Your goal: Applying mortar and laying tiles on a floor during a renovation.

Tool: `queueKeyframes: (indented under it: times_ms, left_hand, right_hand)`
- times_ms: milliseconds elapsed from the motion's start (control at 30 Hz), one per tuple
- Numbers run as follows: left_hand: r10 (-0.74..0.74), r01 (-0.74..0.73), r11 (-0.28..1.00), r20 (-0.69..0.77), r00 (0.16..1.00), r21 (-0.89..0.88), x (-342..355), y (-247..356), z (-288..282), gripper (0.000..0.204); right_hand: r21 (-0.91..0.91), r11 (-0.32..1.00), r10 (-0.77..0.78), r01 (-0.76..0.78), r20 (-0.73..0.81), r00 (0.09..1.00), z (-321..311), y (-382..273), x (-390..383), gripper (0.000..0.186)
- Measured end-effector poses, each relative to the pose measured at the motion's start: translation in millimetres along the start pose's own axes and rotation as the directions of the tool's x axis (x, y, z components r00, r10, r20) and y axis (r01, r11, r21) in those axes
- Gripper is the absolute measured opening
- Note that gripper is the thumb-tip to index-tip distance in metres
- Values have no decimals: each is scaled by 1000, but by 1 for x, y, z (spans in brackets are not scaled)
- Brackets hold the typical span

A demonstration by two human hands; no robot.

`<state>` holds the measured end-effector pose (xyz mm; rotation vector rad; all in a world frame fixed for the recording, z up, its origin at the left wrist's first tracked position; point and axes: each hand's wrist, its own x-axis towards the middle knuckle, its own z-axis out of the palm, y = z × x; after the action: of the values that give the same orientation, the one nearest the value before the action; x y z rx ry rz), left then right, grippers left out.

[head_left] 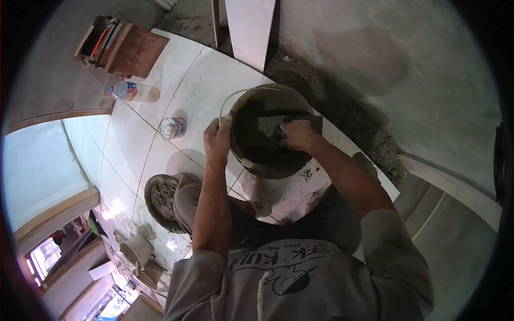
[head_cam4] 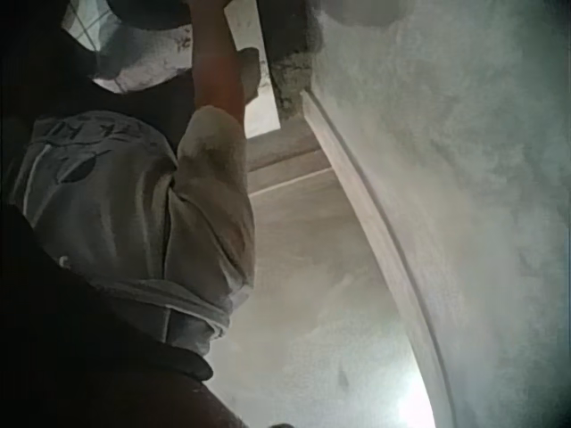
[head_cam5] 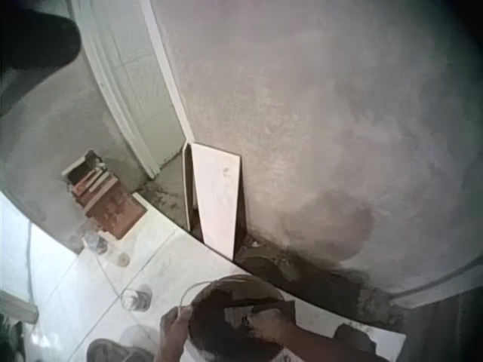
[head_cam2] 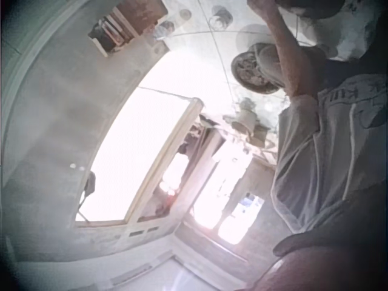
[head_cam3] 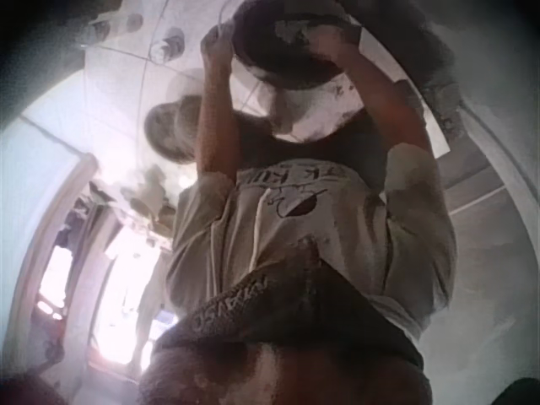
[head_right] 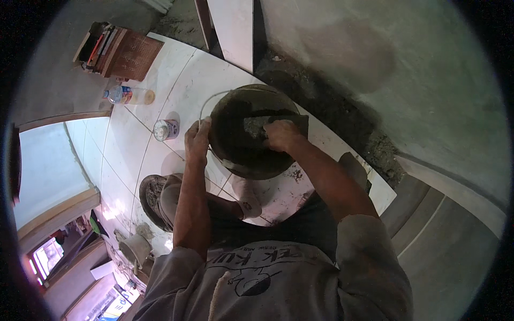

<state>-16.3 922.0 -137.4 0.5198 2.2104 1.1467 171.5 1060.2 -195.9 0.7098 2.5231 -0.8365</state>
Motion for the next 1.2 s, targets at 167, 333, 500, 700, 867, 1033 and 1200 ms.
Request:
queueKeyframes:
  times_ms: [167,333,500,700,867,1033,1200]
  left_hand:
    - [-22,33,998,-187,982,58,5,-5,14,47]
    - [82,-40,986,-266,960,160,15,-7,30,51]
    - [264,-148,924,-311,913,352,9,-7,42,42]
    - [170,-162,985,-215,962,54,-37,22,90,37]
    - [117,-97,991,-248,962,93,-50,37,96,41]
    - [131,-91,987,-339,931,132,-42,23,84,43]
    - [129,-93,988,-333,934,122,-34,20,86,45]
  right_hand:
    - [68,997,32,-39,95,995,-29,-14,-20,41]
    - [41,973,232,-229,-95,968,-51,3,-57,43]
    - [-76,973,213,-217,-58,975,-26,13,-38,36]
    - [1,963,268,-268,-55,962,-11,23,-33,23]
    - [39,955,286,-293,127,950,-20,30,-30,25]
    - [49,949,305,-311,96,947,-11,40,-8,26]
    - [197,915,304,-352,234,923,-5,43,-6,25]
